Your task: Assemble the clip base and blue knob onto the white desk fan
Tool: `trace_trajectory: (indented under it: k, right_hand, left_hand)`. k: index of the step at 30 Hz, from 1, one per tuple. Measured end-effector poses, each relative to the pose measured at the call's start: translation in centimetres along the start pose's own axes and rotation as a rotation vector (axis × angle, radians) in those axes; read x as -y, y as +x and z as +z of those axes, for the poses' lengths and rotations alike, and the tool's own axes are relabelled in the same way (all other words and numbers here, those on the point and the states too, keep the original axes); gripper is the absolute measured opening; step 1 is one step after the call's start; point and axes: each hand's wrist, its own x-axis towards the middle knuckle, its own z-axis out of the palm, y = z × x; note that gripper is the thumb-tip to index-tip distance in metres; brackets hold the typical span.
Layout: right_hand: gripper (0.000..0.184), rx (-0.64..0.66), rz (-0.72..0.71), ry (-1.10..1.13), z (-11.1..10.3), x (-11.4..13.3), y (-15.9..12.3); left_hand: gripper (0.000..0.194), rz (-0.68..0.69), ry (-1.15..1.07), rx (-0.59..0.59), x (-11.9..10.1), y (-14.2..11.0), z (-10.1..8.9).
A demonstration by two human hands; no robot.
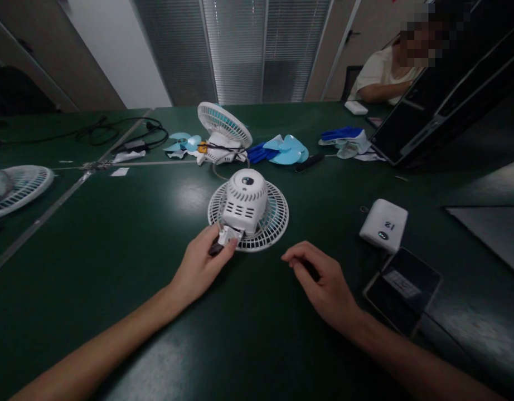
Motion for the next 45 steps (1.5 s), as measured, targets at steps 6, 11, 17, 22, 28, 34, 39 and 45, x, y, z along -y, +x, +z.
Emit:
trace_trajectory:
  k: [6, 11, 17, 22, 28, 34, 39, 45]
  right_hand:
    - [0.020, 0.037, -0.176, -0.042, 0.3, 0.5, -0.4]
    - [0.022, -0.007, -0.245, -0.109, 0.2, 0.3, -0.5]
    - [0.030, 0.191, -0.405, -0.237, 0.9, 1.5, -1.5]
    - [0.049, 0.512, -0.651, -0.416, 2.6, 3.7, -2.2]
    - [0.054, 0.655, -0.671, -0.448, 3.1, 4.2, -1.9]
    - [0.042, 0.602, -0.666, -0.429, 3.2, 3.6, -2.0]
    - [0.018, 0.584, -0.670, -0.418, 3.2, 3.2, -2.0]
    - [0.012, 0.492, -0.622, -0.251, 2.4, 3.1, -2.1]
  left_hand:
    - [0.022, 0.041, 0.009, 0.092, -2.8, -1.8, 2.7]
    - [0.023, -0.008, -0.110, 0.081, -3.4, -2.3, 3.0]
    - [0.032, -0.232, -0.665, -0.026, -2.3, -2.7, 2.7]
    - [0.025, -0.283, -0.918, -0.165, -1.4, -3.2, 3.9]
    - [0.031, -0.248, -1.013, -0.205, -2.9, -4.5, 4.9]
    - [0.034, -0.213, -0.772, -0.096, -3.1, -5.3, 5.1]
    - [0.048, -0.166, -0.663, -0.161, -2.6, -5.2, 5.1]
    - [0.050, -0.145, -0.187, -0.052, -0.6, -4.2, 2.6]
